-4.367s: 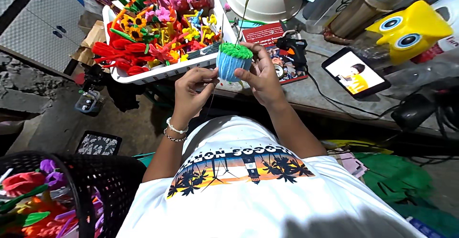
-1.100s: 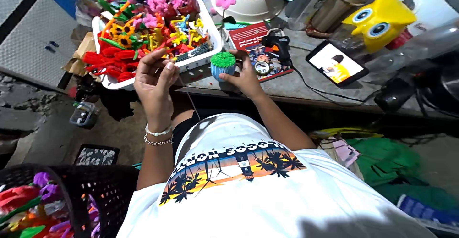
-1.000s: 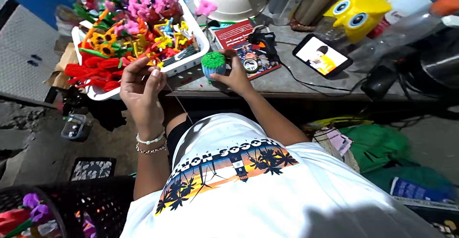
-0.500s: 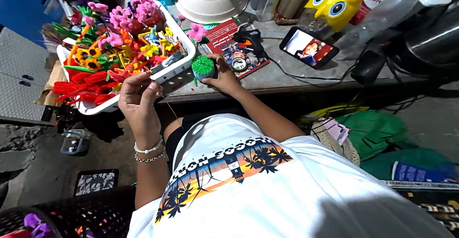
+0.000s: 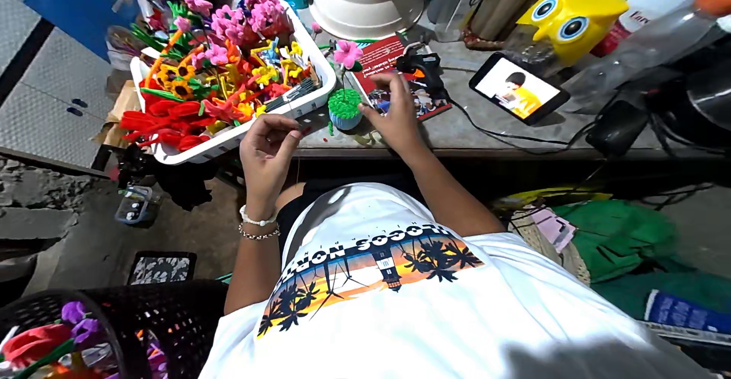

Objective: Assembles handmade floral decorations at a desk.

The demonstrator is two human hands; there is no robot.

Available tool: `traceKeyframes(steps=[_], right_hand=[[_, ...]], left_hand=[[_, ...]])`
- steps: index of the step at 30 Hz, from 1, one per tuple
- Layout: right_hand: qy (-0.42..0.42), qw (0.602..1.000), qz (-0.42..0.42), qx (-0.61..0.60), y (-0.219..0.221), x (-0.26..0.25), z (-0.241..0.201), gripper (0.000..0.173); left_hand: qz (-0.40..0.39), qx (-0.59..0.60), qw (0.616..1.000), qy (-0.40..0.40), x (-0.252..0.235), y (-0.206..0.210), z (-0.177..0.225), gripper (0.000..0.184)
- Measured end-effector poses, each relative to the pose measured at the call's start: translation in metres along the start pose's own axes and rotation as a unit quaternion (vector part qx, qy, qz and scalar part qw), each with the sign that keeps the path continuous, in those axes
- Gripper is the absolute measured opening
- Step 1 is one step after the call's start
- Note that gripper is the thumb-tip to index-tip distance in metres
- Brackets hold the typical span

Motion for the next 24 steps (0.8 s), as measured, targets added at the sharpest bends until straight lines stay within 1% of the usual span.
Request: traceKeyframes(steps=[3, 4, 6, 9, 13, 16, 20, 24], right_hand=[[-0.058, 0.997, 0.026, -0.031, -0.01, 0.004, -0.016, 0.031], [-0.074, 0.996, 0.019, -0.048, -0.011, 0.007, -0.022, 0.025], [-0.094, 0.992, -0.012, -0.087, -0.01, 0.012, -0.032, 0.018], [-0.109, 0.984, -0.066, -0.127, -0.003, 0.02, -0.045, 0.016], [-0.126, 0.972, -0.11, -0.167, 0.005, 0.026, -0.059, 0.02], [-0.136, 0.965, -0.117, -0.191, 0.01, 0.029, -0.065, 0.02], [-0.139, 0.965, -0.108, -0.192, 0.012, 0.031, -0.067, 0.011], [-0.131, 0.964, -0.109, -0.205, 0.013, 0.032, -0.066, 0.011]], left_hand=[[-0.019, -0.022, 1.0, 0.0, 0.001, 0.004, -0.002, 0.018], [-0.022, -0.025, 0.999, -0.001, 0.001, 0.006, -0.002, 0.018], [-0.028, -0.031, 0.999, -0.003, 0.002, 0.009, -0.002, 0.016], [-0.048, -0.05, 0.998, -0.006, 0.002, 0.013, -0.001, 0.014], [-0.083, -0.094, 0.992, 0.004, 0.0, 0.021, -0.002, 0.013], [-0.103, -0.114, 0.988, 0.01, -0.002, 0.027, -0.007, 0.014], [-0.111, -0.142, 0.983, 0.024, -0.004, 0.033, -0.014, 0.014], [-0.109, -0.14, 0.984, 0.032, -0.005, 0.034, -0.02, 0.016]])
Point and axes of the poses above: each hand's wrist, its own x-axis away from the middle knuckle, its own y-axis out of the palm, z = x × y, the point moved 4 cm from there along -x, towards the middle knuckle, and after that the axes turned 6 degrees about y, right-handed, at the moved point
